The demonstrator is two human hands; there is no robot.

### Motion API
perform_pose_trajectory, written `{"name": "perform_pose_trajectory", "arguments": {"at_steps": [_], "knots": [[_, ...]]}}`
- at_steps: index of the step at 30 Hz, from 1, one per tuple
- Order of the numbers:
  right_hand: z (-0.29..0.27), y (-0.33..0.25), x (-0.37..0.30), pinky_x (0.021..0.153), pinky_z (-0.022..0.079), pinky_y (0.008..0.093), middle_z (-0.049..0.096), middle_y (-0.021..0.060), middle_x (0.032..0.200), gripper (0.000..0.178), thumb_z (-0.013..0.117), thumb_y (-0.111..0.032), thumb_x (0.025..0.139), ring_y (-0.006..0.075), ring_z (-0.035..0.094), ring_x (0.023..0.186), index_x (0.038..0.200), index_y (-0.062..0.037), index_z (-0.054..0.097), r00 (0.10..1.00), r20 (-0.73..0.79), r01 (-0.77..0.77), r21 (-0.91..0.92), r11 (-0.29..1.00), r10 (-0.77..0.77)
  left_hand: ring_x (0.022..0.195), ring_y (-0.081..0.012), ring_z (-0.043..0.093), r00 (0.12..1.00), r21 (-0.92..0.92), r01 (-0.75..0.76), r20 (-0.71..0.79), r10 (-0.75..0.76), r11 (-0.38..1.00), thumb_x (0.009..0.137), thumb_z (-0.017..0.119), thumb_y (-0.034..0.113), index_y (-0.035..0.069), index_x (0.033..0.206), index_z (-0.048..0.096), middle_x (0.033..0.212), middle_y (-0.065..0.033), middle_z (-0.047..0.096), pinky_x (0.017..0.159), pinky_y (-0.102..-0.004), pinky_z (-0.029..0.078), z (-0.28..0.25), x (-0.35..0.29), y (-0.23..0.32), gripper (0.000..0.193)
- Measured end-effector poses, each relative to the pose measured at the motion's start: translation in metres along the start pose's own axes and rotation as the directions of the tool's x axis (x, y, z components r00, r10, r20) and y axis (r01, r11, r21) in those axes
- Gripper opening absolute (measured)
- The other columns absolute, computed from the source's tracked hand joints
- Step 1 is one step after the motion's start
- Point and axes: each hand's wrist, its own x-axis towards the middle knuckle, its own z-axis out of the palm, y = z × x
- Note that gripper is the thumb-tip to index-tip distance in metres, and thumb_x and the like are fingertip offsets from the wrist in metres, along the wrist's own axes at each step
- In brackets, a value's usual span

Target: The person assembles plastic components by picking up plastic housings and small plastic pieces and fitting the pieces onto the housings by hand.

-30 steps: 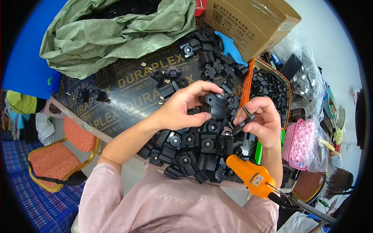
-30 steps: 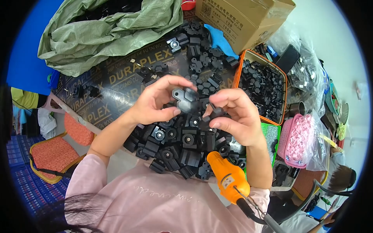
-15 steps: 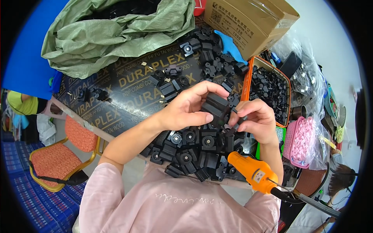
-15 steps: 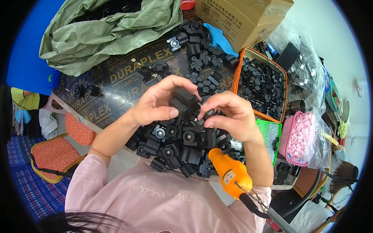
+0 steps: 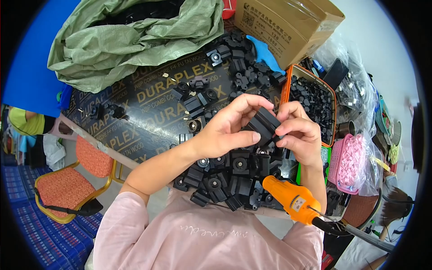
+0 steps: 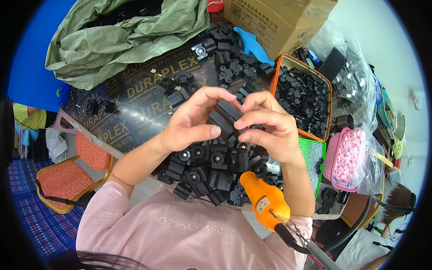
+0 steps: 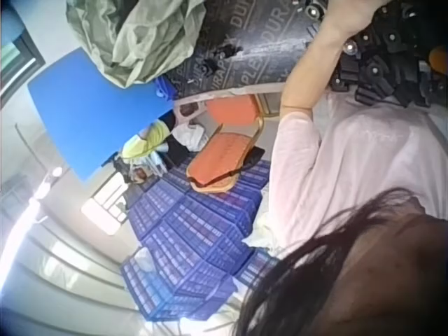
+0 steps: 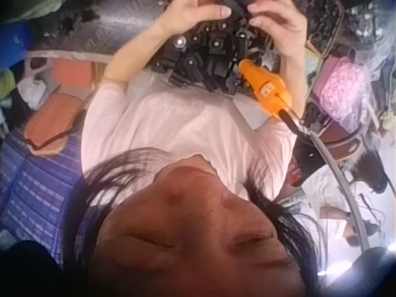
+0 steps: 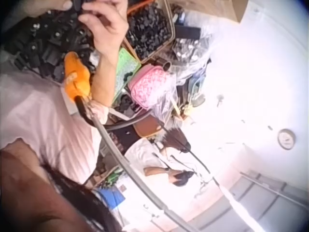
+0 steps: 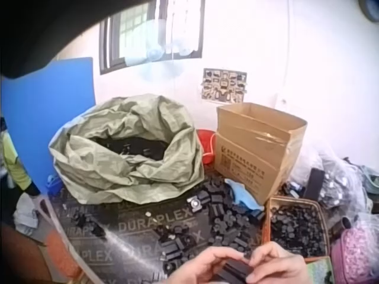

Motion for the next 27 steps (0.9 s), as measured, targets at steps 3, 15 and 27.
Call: {"name": "perform_pose_trajectory", "arguments": {"at_steps": [3, 15, 27], "knots": [[0.003, -0.009, 0.000, 0.084, 0.043, 0.0300, 0.049, 0.0063, 0.101, 0.027, 0.070, 0.008, 0.063, 0.0175, 0.052, 0.095, 0.088, -0.0022, 0.067, 0.999, -0.038, 0.001, -0.092, 0.996, -0.004, 0.103, -0.0132, 0.048, 0.998, 0.050, -0.061, 0.031, 0.060, 0.997, 0.078, 0.058, 0.000, 0.003, 0.121, 0.038, 0.109, -0.0049, 0.047, 0.092, -0.0287, 0.038, -0.006, 0.005, -0.001, 0.048], [0.009, -0.012, 0.007, 0.070, 0.049, 0.0236, 0.052, 0.0050, 0.101, 0.019, 0.064, 0.006, 0.073, 0.0116, 0.056, 0.080, 0.090, 0.0001, 0.066, 0.923, -0.176, -0.341, 0.046, 0.939, 0.343, 0.089, -0.0109, 0.053, 0.980, -0.171, 0.198, -0.003, -0.201, 0.965, 0.077, 0.064, 0.008, 0.005, 0.118, 0.047, 0.101, -0.0046, 0.056, 0.068, -0.0239, 0.044, -0.027, 0.009, -0.005, 0.045], [0.020, 0.006, 0.009, 0.075, 0.048, 0.0246, 0.052, 0.0064, 0.099, 0.053, 0.070, 0.006, 0.067, 0.0125, 0.055, 0.085, 0.116, 0.0003, 0.049, 0.961, -0.216, -0.220, -0.208, 0.953, 0.175, 0.089, -0.0107, 0.053, 0.956, 0.042, -0.017, -0.292, 0.028, 0.999, 0.075, 0.066, 0.001, 0.005, 0.114, 0.043, 0.105, -0.0061, 0.052, 0.078, -0.0251, 0.045, -0.007, -0.003, -0.007, 0.045]]}}
